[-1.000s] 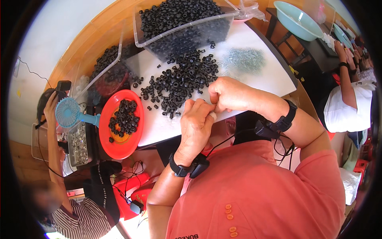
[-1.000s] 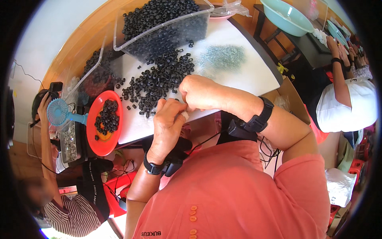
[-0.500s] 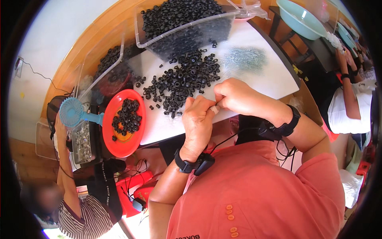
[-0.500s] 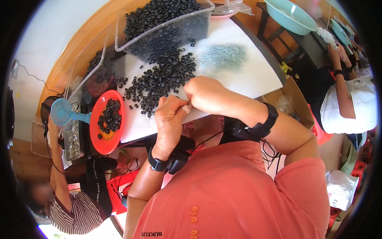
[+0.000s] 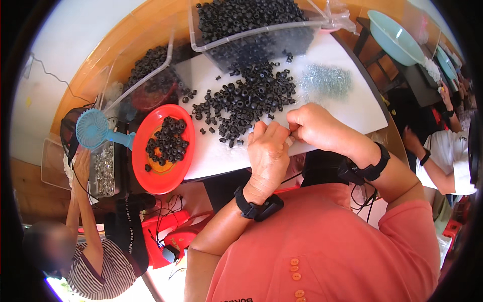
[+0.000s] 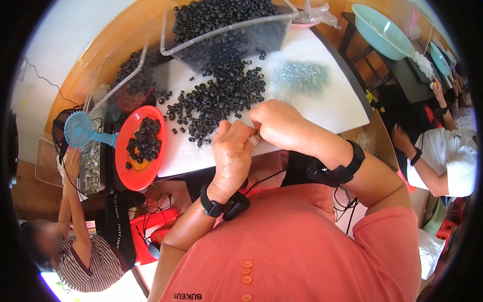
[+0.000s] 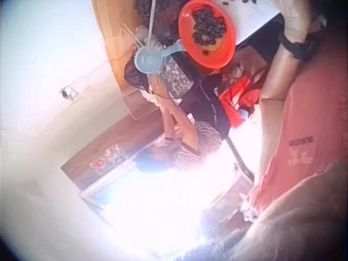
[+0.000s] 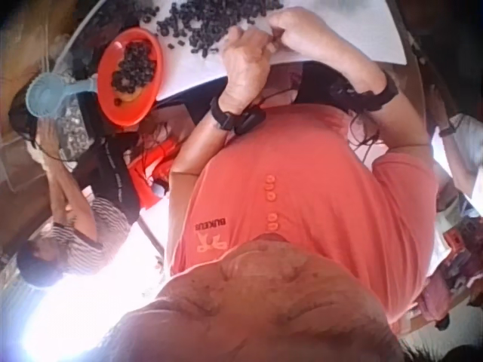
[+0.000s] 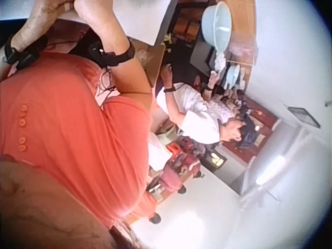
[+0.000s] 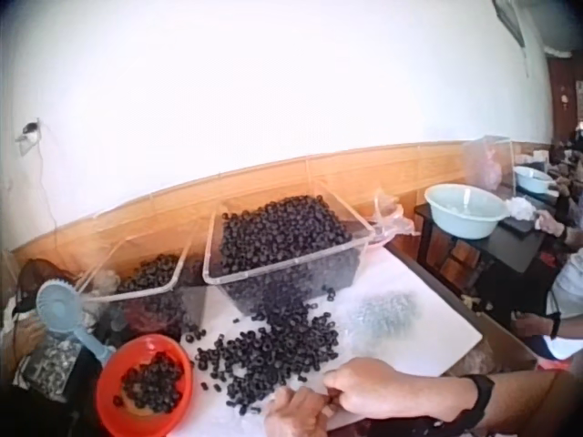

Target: Manually sorting and assembling small black eyelets and washers on a workbench.

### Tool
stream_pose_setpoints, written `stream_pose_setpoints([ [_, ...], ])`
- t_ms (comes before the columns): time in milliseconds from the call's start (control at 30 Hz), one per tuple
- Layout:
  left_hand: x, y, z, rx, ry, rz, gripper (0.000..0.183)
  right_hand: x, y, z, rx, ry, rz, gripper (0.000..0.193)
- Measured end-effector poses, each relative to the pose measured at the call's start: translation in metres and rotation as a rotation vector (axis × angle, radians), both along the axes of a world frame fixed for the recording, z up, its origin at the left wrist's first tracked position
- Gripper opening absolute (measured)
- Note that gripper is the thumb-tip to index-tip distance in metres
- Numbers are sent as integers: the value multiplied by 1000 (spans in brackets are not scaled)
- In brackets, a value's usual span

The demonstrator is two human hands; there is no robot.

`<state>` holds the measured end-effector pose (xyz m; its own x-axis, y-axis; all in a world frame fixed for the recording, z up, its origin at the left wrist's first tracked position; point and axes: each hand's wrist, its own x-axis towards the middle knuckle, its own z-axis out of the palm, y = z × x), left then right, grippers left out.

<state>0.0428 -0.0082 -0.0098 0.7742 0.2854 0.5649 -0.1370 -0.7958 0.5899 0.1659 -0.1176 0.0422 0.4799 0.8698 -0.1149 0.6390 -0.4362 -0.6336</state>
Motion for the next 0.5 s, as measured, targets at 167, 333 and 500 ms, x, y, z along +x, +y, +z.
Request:
stream_pose_setpoints([
  [167, -1, 7, -3, -95, 21, -30, 10, 1, -5, -1, 23, 306, -122, 6],
  [333, 0, 5, 0, -196, 91, -36, 5, 6, -9, -3, 61, 383, -147, 6],
  [500, 2, 4, 2, -276, 148, -42, 5, 7, -9, 1, 3, 375, -106, 5],
])
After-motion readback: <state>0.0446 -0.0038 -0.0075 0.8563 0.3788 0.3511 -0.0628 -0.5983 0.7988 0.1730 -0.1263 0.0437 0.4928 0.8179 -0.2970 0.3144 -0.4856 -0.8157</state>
